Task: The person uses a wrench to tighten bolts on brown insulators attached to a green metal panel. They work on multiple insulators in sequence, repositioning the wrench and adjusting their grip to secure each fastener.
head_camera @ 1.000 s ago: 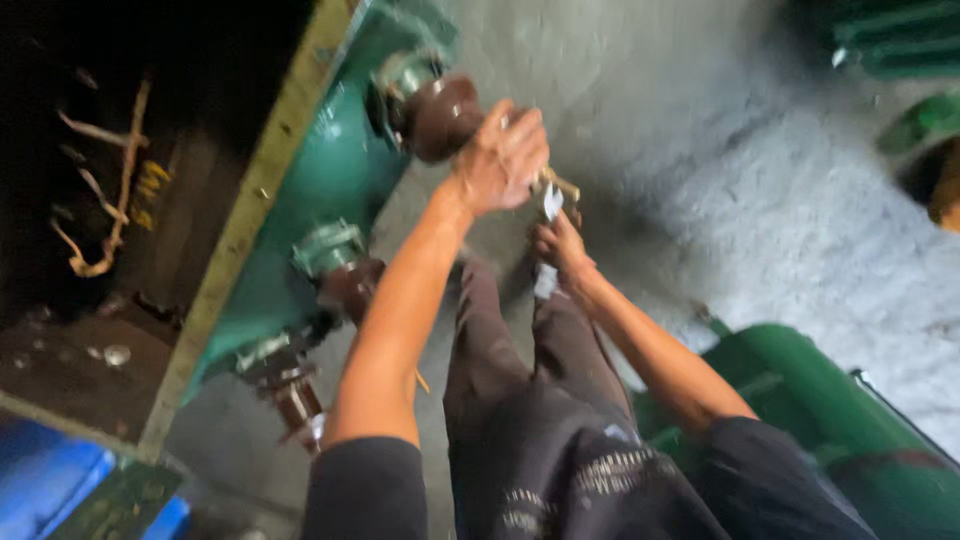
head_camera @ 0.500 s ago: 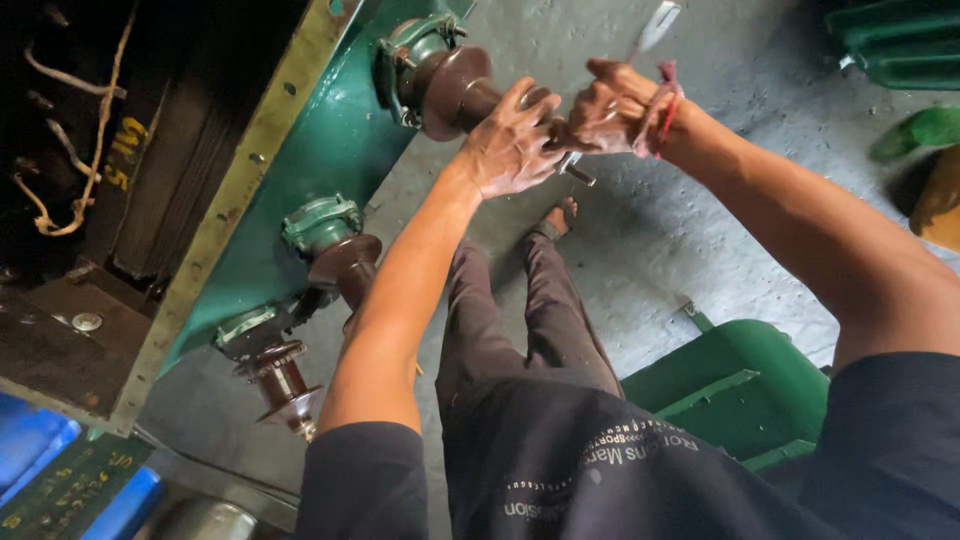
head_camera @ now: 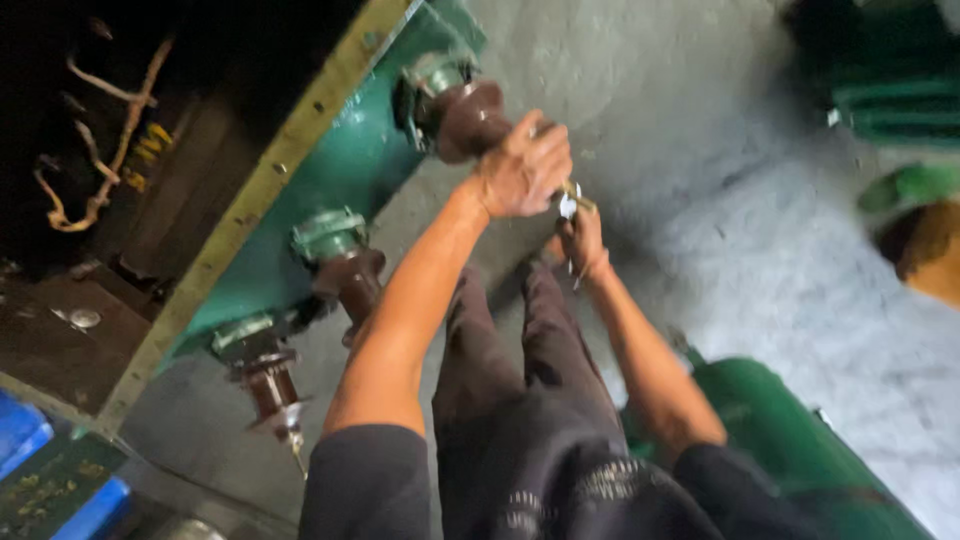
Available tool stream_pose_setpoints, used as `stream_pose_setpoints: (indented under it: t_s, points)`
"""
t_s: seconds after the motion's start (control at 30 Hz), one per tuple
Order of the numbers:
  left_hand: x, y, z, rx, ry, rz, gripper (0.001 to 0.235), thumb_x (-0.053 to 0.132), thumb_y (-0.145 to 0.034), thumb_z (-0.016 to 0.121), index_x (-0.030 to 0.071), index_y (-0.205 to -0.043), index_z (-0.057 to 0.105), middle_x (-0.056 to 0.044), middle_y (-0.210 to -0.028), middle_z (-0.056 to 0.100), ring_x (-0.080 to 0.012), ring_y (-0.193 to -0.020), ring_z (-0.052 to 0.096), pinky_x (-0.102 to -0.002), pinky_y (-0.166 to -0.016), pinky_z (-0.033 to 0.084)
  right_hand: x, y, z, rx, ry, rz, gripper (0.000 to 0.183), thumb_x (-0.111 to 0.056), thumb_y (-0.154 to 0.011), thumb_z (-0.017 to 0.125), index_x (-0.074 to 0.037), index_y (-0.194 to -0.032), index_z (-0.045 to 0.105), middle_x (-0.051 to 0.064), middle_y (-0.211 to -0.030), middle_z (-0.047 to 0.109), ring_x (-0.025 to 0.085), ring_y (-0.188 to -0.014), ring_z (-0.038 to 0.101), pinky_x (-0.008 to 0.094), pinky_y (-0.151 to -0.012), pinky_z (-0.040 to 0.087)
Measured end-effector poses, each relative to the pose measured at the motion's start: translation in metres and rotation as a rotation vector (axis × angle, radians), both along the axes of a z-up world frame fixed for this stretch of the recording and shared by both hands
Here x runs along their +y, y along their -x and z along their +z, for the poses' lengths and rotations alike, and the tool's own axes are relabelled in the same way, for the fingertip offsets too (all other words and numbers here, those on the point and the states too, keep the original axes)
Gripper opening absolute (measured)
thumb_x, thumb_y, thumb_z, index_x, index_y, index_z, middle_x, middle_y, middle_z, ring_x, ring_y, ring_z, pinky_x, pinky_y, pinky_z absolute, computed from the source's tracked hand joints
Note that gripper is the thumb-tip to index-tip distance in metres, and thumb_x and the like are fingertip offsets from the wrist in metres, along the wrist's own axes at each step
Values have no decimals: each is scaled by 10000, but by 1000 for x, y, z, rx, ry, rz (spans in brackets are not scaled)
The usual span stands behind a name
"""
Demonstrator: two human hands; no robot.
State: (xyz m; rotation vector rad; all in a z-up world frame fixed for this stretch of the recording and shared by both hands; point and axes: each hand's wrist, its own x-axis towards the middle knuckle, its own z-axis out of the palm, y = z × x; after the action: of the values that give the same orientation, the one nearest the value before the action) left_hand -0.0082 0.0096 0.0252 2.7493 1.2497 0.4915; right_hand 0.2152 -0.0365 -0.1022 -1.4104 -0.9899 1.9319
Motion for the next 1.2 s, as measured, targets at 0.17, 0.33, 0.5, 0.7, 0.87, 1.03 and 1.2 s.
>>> stream_pose_setpoints:
  t_s: [0.17,0.33,0.5,0.7,0.87,1.03,1.2]
  points:
    - [-6,-5,-10,17,41,-34,363,366,-735,771,111,-983,700,-75,-957,654,-300,-1132,581,-526,-998,423,52,-96,-17,-860,-939,727,428,-415,-988,619,-104,-730,759,144,-625,655,299,-525,550,454,-571,405]
    - [-9,-4,-21,-13,-16,-13,322,399,-761,763,178,-989,710,-64,-1011,675,-287,-1175,572,-561,-1053,401,150,-53,55,-854,-1296,1131,526,-304,-1019,579,-146,-522,509,37,-534,570,286,-489,504,399,-696,447]
    - [-14,-11,-30,-1,18,0,303,435,-767,753,231,-989,720,-65,-1040,689,-297,-1206,558,-597,-1088,375,169,5,94,-950,-1751,1584,399,-433,-937,583,-179,-631,620,26,-580,646,227,-592,579,399,-913,501]
    - [-12,-11,-32,4,17,-10,358,435,-717,759,185,-967,705,-50,-1015,680,-309,-1195,566,-595,-1075,372,158,-3,94,-787,-1226,1422,538,-409,-1013,586,-174,-529,587,39,-512,595,289,-462,540,411,-728,467]
    - [-14,-16,-32,69,62,4,371,434,-792,753,128,-971,645,-56,-996,638,-288,-1146,578,-549,-1049,398,149,-11,98,-706,-1314,1234,581,-378,-1024,592,-160,-488,545,61,-497,550,295,-469,536,397,-654,463]
    - [-13,-13,-32,30,-63,24,445,490,-628,740,149,-877,599,-41,-922,624,-263,-1076,588,-544,-991,411,153,-27,72,-727,-1313,1212,585,-367,-1007,592,-137,-470,559,79,-476,546,304,-447,545,406,-632,466]
    - [-8,-16,-29,61,47,-10,409,448,-597,725,150,-838,582,-33,-871,594,-250,-1017,587,-531,-962,423,106,-56,26,-890,-813,787,582,-487,-1033,637,-26,-679,675,137,-540,520,289,-467,554,428,-588,446]
